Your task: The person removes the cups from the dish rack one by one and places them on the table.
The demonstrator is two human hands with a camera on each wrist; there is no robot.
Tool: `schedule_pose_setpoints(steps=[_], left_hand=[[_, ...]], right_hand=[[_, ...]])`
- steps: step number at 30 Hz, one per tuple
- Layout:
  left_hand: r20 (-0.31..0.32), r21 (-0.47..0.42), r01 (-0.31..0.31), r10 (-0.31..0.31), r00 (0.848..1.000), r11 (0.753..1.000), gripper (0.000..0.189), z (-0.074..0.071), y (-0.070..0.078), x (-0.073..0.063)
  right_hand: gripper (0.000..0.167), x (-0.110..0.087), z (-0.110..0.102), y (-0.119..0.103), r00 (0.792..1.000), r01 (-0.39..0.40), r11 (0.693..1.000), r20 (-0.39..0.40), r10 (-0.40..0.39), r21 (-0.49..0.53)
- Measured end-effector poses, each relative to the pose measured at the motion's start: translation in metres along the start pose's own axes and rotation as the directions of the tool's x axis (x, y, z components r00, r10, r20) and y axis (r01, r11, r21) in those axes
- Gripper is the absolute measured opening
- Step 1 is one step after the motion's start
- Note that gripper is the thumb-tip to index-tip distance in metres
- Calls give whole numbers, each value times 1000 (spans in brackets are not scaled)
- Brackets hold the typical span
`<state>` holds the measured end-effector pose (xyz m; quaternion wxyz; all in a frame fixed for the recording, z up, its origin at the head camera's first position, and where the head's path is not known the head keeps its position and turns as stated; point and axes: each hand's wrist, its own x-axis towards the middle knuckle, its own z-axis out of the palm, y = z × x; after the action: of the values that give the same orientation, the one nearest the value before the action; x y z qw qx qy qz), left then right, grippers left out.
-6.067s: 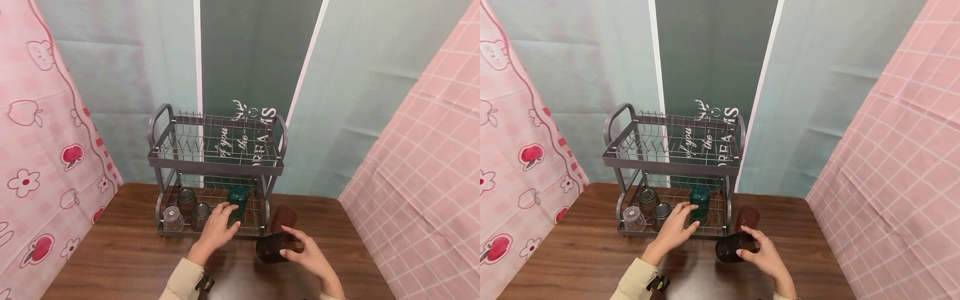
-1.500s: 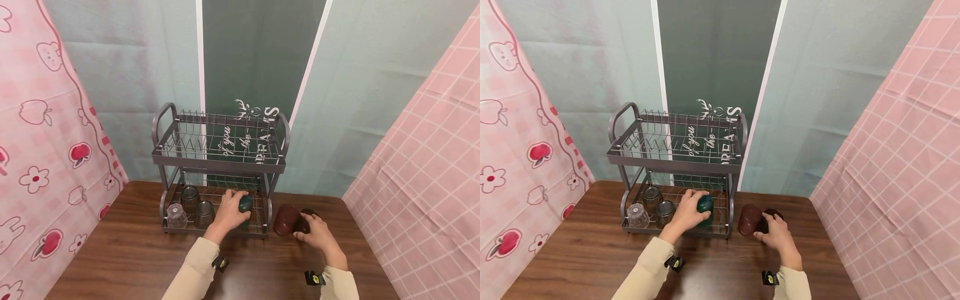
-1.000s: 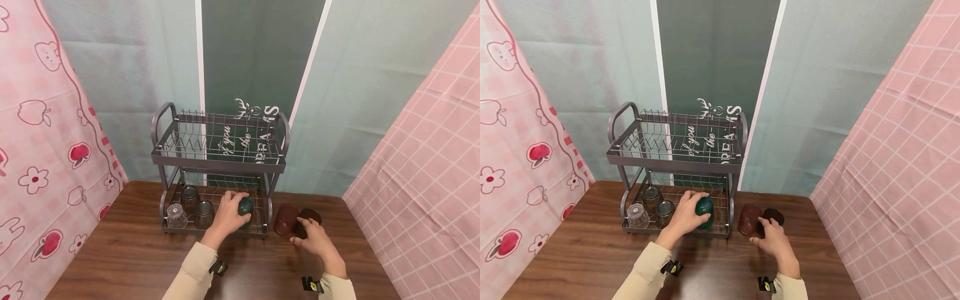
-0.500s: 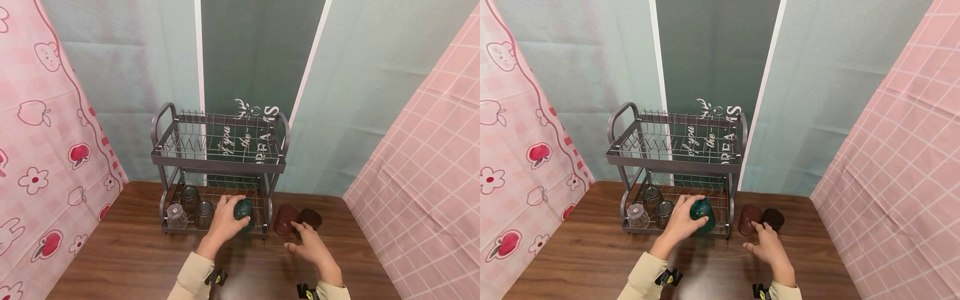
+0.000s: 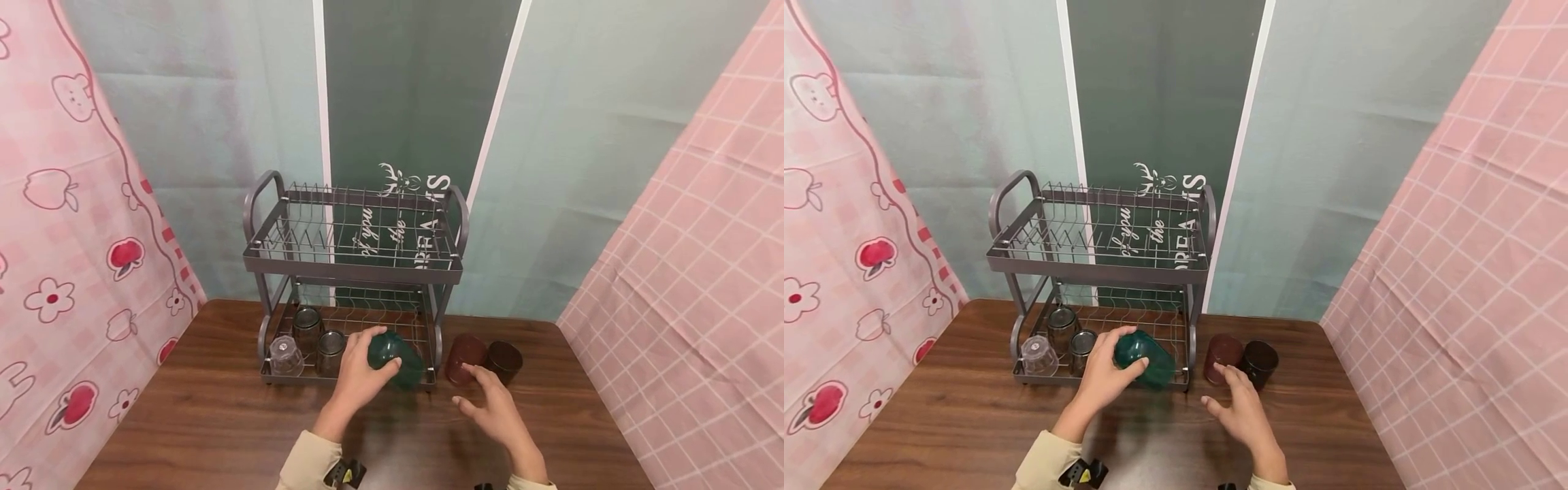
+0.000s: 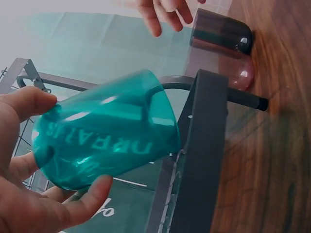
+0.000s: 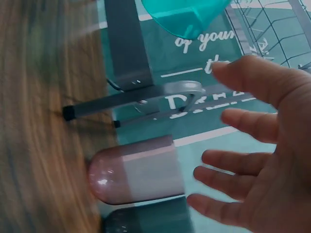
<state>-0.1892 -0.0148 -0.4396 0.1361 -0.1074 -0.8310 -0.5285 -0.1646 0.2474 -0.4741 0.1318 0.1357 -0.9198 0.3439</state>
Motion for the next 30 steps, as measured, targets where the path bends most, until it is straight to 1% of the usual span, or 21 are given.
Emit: schedule_pose_setpoints(steps=[2,4,8,11,13,14,16,17,20,23,25,27,30], left_hand=[[-17,-11,4,-4,1000,1000,53,1,-2,-1],[-35,-23,1,-2,999,1000,52,3,-5,-2],[-55,-68,-23,20,998,997,51,8,-12,-6],[-58,-105,-42,36,998,994,51,12,-18,-10],[-63,-122,-46,38,997,991,50,15,-21,-12],[-66,-133,-47,39,997,990,50,16,-22,-13],[-72,-162,-47,36,997,986,51,18,-24,-15],[-74,-184,-48,35,997,982,51,18,-25,-15],[-65,-262,-43,27,997,964,51,20,-27,-17],[-45,-325,-27,14,999,945,50,21,-27,-19],[-39,-354,-29,16,999,935,49,20,-22,-21],[-34,-378,-26,14,999,925,47,18,-15,-24],[-18,-426,-13,6,1000,905,45,13,-4,-27]], right_hand=[[56,-1,4,2,998,37,999,-44,-36,25],[55,-2,8,2,996,46,997,-73,-42,55],[56,-5,13,0,995,8,991,-102,5,132],[56,-8,18,-1,991,-23,982,-129,48,189],[56,-9,22,-2,986,-18,971,-159,57,239],[56,-9,23,-2,983,-7,961,-173,57,277],[56,-9,27,-2,980,27,928,-191,48,371],[56,-9,29,-3,979,46,907,-198,41,419],[56,-8,34,-4,980,94,829,-198,20,551],[55,-7,38,-7,983,98,768,-179,23,634],[54,-7,40,-8,986,100,732,-164,17,674],[53,-7,42,-10,989,103,709,-149,2,698],[52,-6,43,-12,991,110,691,-129,-25,714]])
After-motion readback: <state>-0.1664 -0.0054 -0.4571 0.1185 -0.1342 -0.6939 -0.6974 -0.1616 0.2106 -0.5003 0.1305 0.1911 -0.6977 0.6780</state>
